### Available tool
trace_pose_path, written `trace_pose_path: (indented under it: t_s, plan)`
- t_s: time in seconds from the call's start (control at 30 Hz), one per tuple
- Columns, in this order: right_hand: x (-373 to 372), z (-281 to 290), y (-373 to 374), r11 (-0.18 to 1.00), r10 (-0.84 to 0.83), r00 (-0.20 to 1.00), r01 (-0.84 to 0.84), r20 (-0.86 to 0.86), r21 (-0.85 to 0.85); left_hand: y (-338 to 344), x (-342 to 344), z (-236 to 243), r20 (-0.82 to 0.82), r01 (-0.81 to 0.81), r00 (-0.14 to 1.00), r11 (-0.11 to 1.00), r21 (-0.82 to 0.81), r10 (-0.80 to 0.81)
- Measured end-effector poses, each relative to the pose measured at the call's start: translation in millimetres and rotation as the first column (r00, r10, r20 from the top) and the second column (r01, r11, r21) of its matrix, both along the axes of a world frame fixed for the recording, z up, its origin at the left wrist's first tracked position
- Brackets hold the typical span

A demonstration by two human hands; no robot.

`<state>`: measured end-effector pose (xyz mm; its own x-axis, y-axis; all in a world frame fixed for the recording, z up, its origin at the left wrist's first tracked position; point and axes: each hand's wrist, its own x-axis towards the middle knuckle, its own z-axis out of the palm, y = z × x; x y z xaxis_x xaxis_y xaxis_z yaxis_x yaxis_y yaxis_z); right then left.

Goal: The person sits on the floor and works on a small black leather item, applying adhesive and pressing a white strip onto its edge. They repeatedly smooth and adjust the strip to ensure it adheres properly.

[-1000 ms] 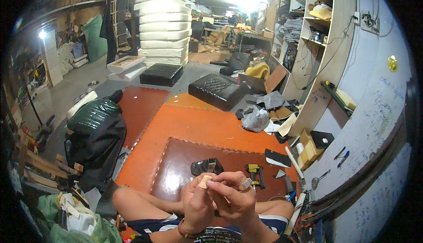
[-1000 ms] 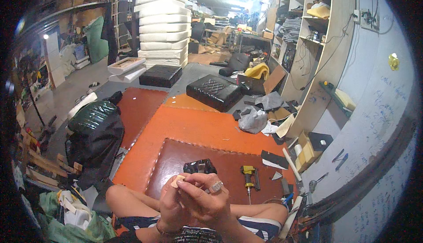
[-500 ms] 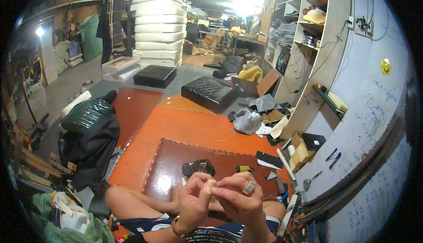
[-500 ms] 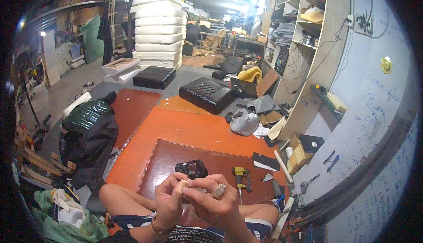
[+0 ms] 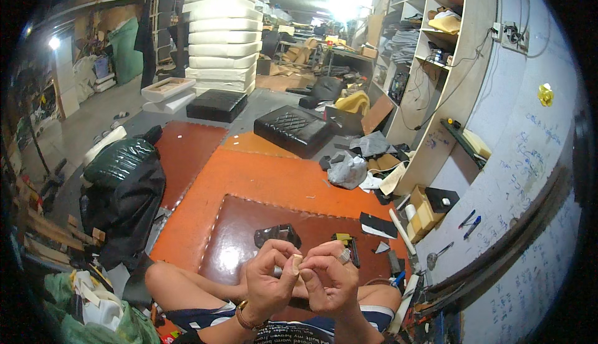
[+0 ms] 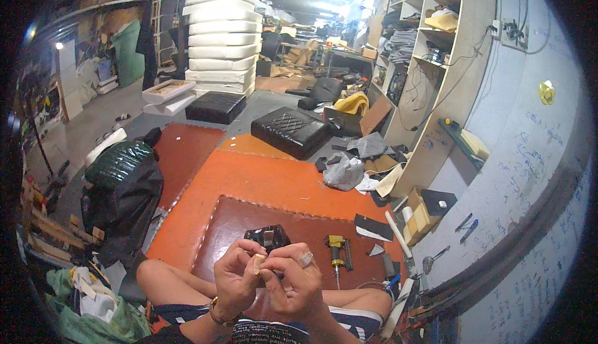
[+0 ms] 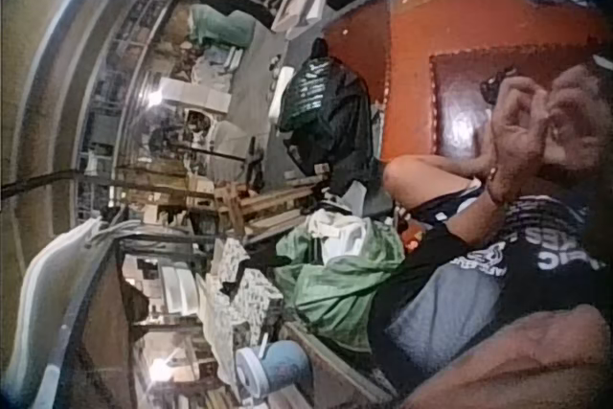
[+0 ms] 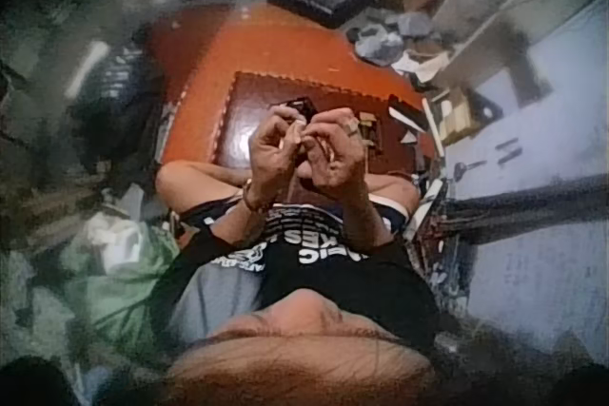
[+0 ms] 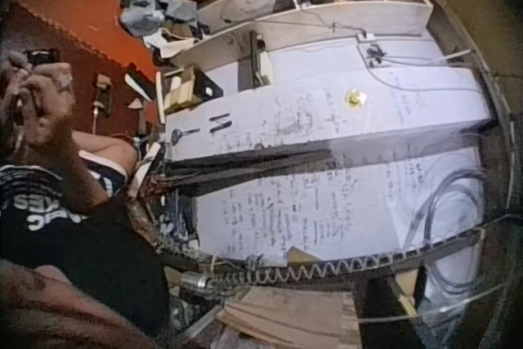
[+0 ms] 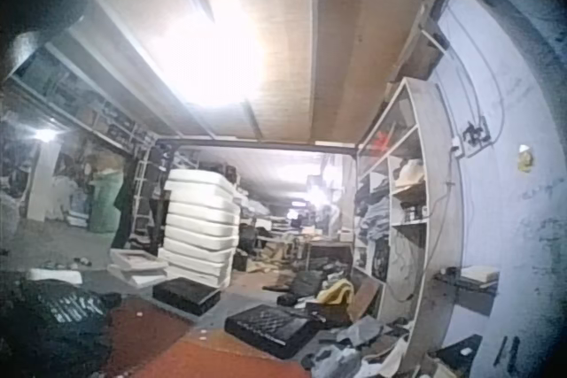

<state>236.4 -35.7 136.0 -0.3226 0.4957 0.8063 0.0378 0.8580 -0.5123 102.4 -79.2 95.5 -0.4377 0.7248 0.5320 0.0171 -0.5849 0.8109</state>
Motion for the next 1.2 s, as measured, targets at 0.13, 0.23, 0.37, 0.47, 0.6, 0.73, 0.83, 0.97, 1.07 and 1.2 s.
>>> trace_pose_path:
  t_s: [0.13,0.23,0.37,0.47,0.6,0.73,0.83,0.97,1.07,1.2]
  plan:
    - [-5.7,-4.2,-6.6,0.992,-0.02,0.998,0.011,-0.068,-0.126,1.7,-2.1,-1.1,-0.045,-0.018,0.999,0.999,0.028,0.02]
    - [-8.2,-5.3,-10.7,0.978,-0.019,0.994,-0.003,-0.108,-0.206,2.6,-4.3,-0.8,-0.103,-0.048,0.993,0.994,0.098,0.058]
    - [-13.2,-13.8,-15.1,0.973,-0.028,0.984,-0.013,-0.174,-0.231,4.7,-4.5,-0.5,-0.19,-0.172,0.96,0.969,0.177,0.205]
    - [-16.2,-13.5,-10.9,0.997,-0.02,0.986,0.008,-0.164,-0.072,4.3,-1.5,0.0,-0.165,-0.259,0.94,0.94,0.223,0.298]
    - [-19.7,-14.9,-6.8,0.995,-0.01,0.984,0.028,-0.176,0.101,3.8,0.3,0.8,-0.108,-0.265,0.95,0.937,0.226,0.294]
    - [-22.8,-16.9,-1.9,0.967,-0.044,0.984,0.085,-0.174,0.239,2.3,0.9,0.2,-0.045,-0.208,0.975,0.963,0.171,0.218]
    - [-23.5,-18.0,-3.0,0.966,-0.058,0.986,0.095,-0.156,0.241,1.7,0.2,1.4,-0.022,-0.19,0.98,0.968,0.165,0.196]
    - [-24.8,-20.8,-1.8,0.964,-0.053,0.988,0.088,-0.142,0.252,-1.3,-1.8,2.3,0.034,-0.116,0.993,0.987,0.114,0.113]
    - [-23.2,-25.9,-1.8,0.958,-0.046,0.996,0.064,-0.071,0.278,2.0,-1.2,-0.4,0.184,-0.05,0.982,0.997,0.062,0.038]
    - [-23.0,-26.3,2.6,0.964,-0.025,0.99,0.06,-0.135,0.259,1.6,-7.4,3.0,0.214,0.043,0.975,0.997,0.064,-0.056]
